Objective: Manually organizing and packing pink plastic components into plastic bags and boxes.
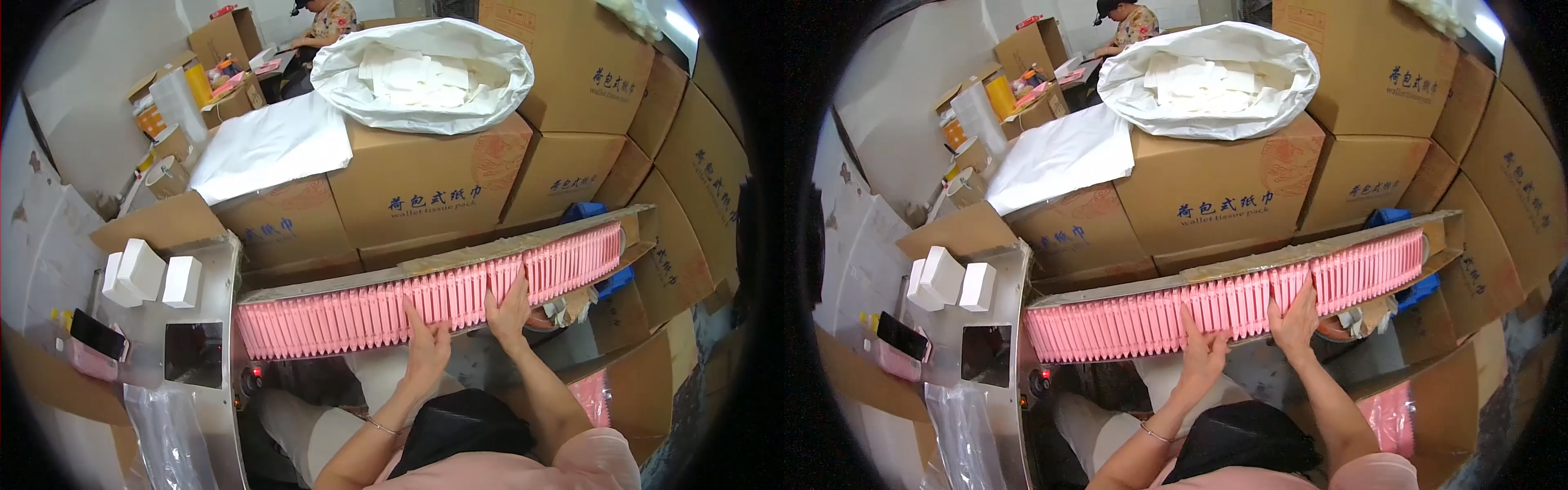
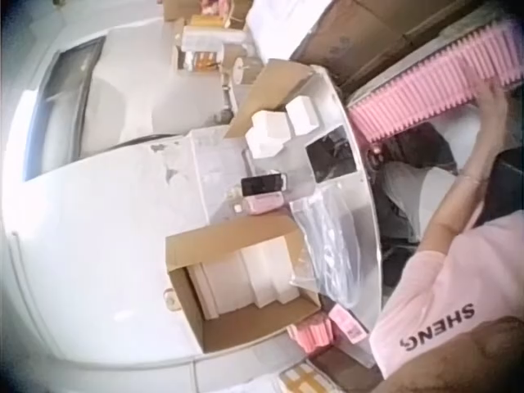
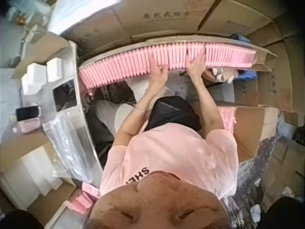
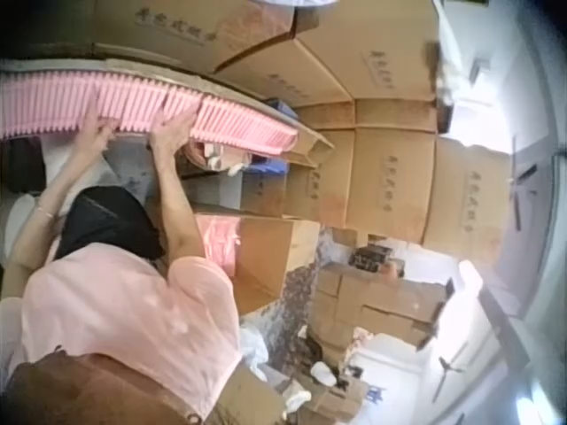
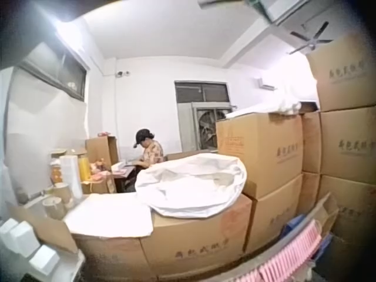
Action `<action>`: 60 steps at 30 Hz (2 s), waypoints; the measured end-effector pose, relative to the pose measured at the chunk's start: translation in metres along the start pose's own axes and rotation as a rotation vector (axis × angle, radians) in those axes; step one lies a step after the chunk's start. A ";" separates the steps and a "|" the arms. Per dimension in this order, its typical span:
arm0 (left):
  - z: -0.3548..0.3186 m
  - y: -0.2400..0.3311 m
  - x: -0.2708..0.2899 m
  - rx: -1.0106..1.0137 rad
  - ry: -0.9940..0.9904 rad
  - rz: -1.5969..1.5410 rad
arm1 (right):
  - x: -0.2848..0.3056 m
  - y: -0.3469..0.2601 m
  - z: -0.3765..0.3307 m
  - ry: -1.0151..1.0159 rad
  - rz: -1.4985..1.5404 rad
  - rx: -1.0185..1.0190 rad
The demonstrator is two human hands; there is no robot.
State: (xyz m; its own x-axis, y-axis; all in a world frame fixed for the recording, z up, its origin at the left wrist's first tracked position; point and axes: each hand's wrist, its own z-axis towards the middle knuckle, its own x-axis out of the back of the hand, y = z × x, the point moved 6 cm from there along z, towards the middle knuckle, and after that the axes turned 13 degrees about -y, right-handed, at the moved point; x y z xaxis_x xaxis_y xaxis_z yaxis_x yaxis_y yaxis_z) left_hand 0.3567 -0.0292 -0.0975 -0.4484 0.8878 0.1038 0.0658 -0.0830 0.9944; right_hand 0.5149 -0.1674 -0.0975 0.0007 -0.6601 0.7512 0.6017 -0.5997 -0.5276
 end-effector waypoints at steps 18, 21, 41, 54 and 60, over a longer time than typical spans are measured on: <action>-0.035 0.026 0.043 -0.118 0.414 0.929 | -0.005 0.009 -0.005 -0.036 -0.019 -0.049; -0.041 0.017 0.064 -0.097 0.434 0.688 | -0.005 0.010 -0.005 -0.020 -0.031 -0.041; -0.050 0.000 0.121 0.073 0.642 0.892 | -0.004 0.012 -0.005 0.001 -0.004 -0.025; -0.019 -0.008 0.135 0.312 0.167 0.601 | -0.001 0.024 0.025 -0.558 0.457 -0.275; -0.020 -0.009 0.116 0.138 0.463 0.732 | -0.005 0.005 0.016 -0.458 0.562 -0.277</action>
State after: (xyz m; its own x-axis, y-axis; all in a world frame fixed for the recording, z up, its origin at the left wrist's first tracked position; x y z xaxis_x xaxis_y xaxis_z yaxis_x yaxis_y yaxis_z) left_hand 0.2865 0.0658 -0.0942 -0.5663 0.3574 0.7427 0.5726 -0.4776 0.6664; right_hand 0.5309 -0.1593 -0.0976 0.6127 -0.6821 0.3991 0.1922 -0.3612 -0.9125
